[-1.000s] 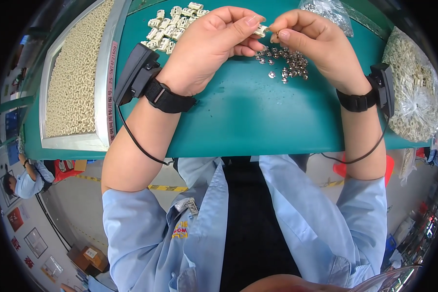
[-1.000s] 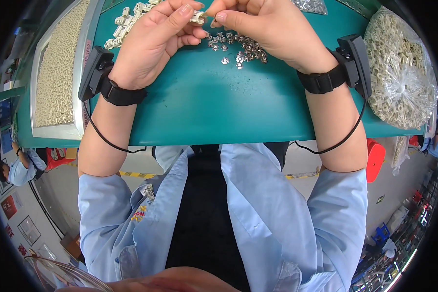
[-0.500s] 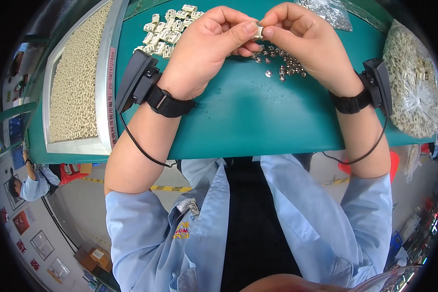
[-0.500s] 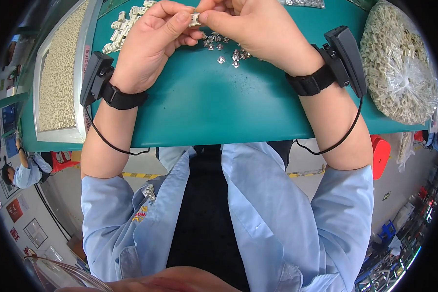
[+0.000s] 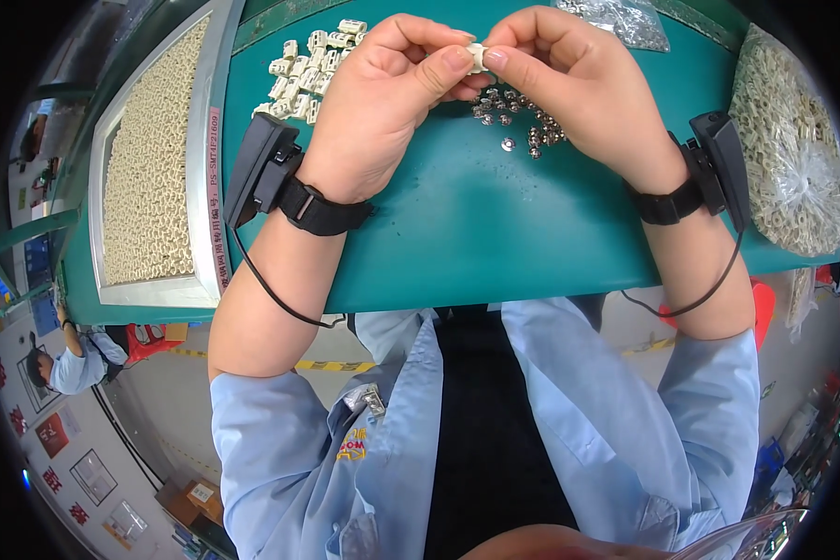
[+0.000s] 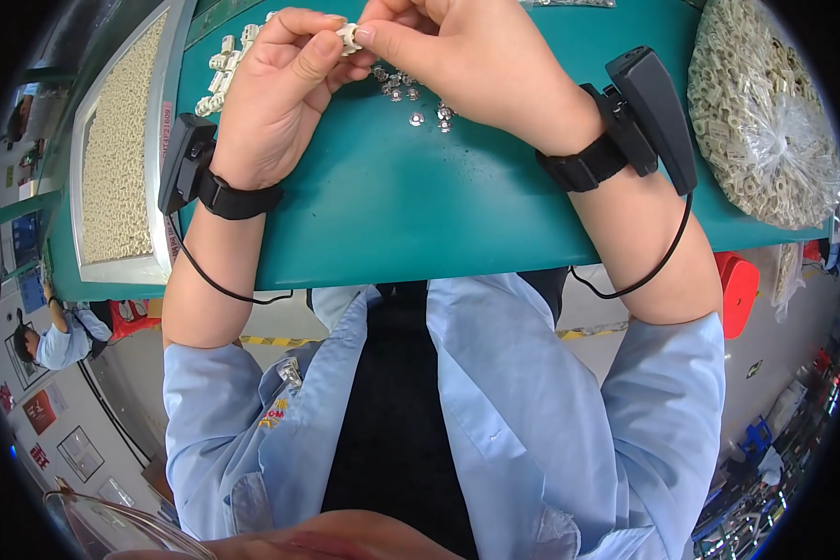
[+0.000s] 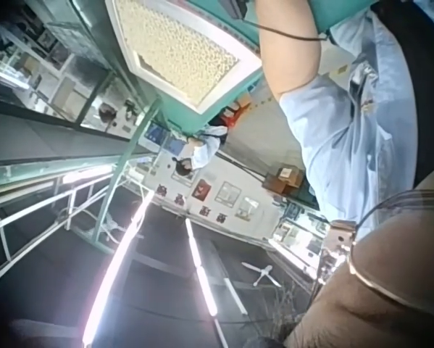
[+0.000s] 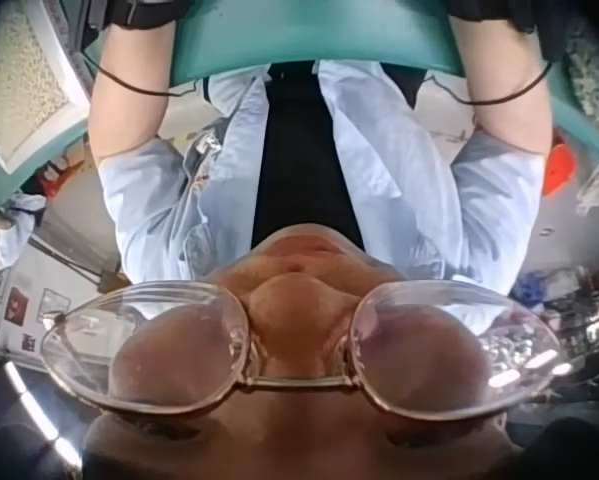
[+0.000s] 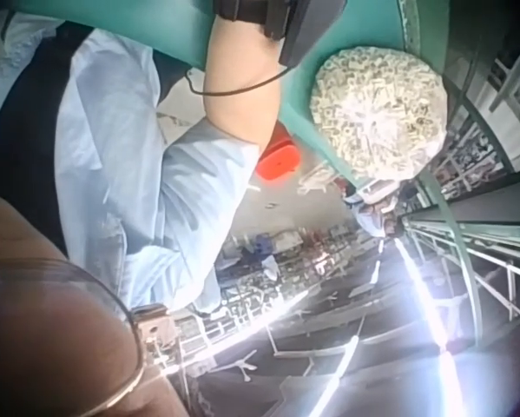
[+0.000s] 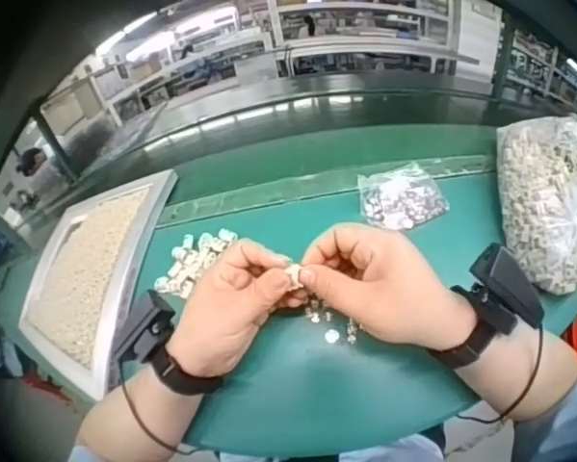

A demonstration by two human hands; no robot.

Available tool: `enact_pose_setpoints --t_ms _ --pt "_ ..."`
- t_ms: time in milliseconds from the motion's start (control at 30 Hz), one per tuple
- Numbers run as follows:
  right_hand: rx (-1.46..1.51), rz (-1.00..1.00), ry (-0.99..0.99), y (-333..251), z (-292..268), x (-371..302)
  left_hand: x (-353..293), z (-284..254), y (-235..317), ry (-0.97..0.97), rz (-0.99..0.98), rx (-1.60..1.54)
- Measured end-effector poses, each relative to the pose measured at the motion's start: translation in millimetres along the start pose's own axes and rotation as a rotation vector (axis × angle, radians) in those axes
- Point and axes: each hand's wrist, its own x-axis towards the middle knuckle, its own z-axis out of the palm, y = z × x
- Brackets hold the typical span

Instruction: Assembling small electronic components by manually inserting metal pins into circular plastic housings.

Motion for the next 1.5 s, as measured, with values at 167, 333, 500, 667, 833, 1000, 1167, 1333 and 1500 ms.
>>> enact_pose_setpoints --t_ms 167,333,500,667,833,1000,1167,1333,1500 --pt "-0.359 -0.162 0.085 -8.8 2.8 -4.3 13.8 -15.5 -17.6 -0.422 0.41 -0.002" --pt "-0.501 -0.284 0.188 -10.9 1.5 -6.4 -6.7 25.8 11.5 0.227 -0.125 0.14" --pt "-0.694 -0.464 0.198 -11.6 2.1 -5.3 -11.0 24.2 12.8 0.225 -0.093 0.15" --pt "-0.721 -0.543 0.209 -14.6 0.7 -5.6 -11.1 24.6 12.2 0.216 -0.057 0.146" --pt "-0.242 -0.069 0.093 -13.8 -1.7 -6.6 -10.7 25.4 15.3 0.251 -0.062 0.149" --pt "-0.008 -0.049 -0.018 1.7 -4.9 -1.6 -12.0 25.2 14.6 0.254 -0.081 0.177" --pt "0.056 -0.021 -0.001 4.0 -4.0 -1.7 -12.3 26.1 15.0 0.228 -0.077 0.177" --pt "0.011 -0.02 0.014 2.8 -1.7 -1.3 -13.0 24.7 13.3 0.245 -0.059 0.149" --pt "0.065 -0.043 0.017 2.0 0.8 -0.9 -12.0 26.0 13.6 0.254 -0.065 0.163"
